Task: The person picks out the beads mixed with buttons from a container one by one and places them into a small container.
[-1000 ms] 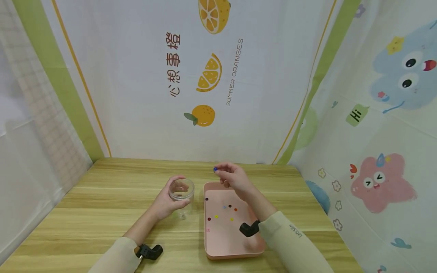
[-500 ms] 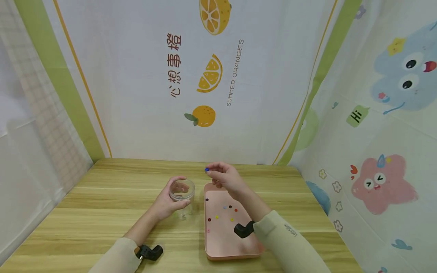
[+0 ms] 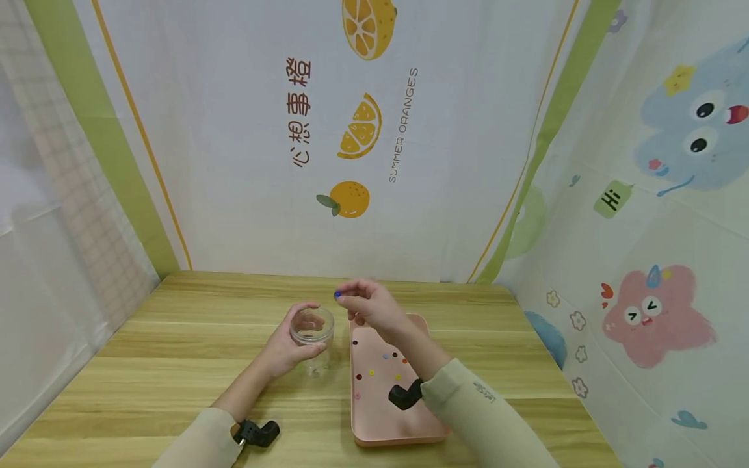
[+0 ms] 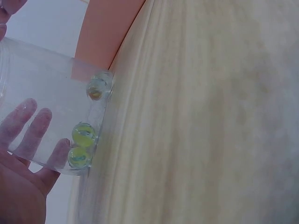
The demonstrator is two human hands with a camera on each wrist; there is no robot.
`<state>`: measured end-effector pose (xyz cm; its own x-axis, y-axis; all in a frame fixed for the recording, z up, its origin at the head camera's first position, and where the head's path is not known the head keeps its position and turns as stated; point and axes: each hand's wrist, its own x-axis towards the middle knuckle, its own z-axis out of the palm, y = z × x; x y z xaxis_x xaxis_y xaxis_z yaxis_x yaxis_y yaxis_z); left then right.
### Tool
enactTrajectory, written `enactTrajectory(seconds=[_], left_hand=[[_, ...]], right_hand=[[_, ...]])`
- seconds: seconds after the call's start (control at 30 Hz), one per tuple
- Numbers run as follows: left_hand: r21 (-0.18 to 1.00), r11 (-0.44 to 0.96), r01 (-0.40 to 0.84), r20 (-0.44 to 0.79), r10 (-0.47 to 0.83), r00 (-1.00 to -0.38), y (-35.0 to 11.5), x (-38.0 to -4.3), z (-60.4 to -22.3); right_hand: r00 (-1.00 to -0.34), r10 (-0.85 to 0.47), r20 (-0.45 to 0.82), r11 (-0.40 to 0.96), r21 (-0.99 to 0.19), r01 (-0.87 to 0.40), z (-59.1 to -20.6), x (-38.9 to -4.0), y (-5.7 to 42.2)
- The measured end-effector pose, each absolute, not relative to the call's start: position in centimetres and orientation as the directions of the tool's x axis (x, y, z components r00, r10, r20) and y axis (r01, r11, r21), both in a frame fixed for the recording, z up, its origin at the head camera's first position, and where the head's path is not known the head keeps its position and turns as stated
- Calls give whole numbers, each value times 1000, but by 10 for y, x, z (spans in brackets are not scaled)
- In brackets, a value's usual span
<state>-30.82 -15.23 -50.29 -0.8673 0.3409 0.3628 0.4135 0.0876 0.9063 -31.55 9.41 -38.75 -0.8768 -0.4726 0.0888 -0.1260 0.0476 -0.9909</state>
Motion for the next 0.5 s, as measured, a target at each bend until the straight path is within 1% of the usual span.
enactTrajectory(seconds=[0.23, 0.5], left_hand=[[907, 88, 411, 360, 342, -868, -152, -308, -504], [917, 104, 386, 332, 340, -880, -153, -307, -502]], right_hand=[[-864, -493, 99, 96, -981, -168, -391, -315, 83], [-858, -510, 66, 130, -980, -152, -398, -313, 73]])
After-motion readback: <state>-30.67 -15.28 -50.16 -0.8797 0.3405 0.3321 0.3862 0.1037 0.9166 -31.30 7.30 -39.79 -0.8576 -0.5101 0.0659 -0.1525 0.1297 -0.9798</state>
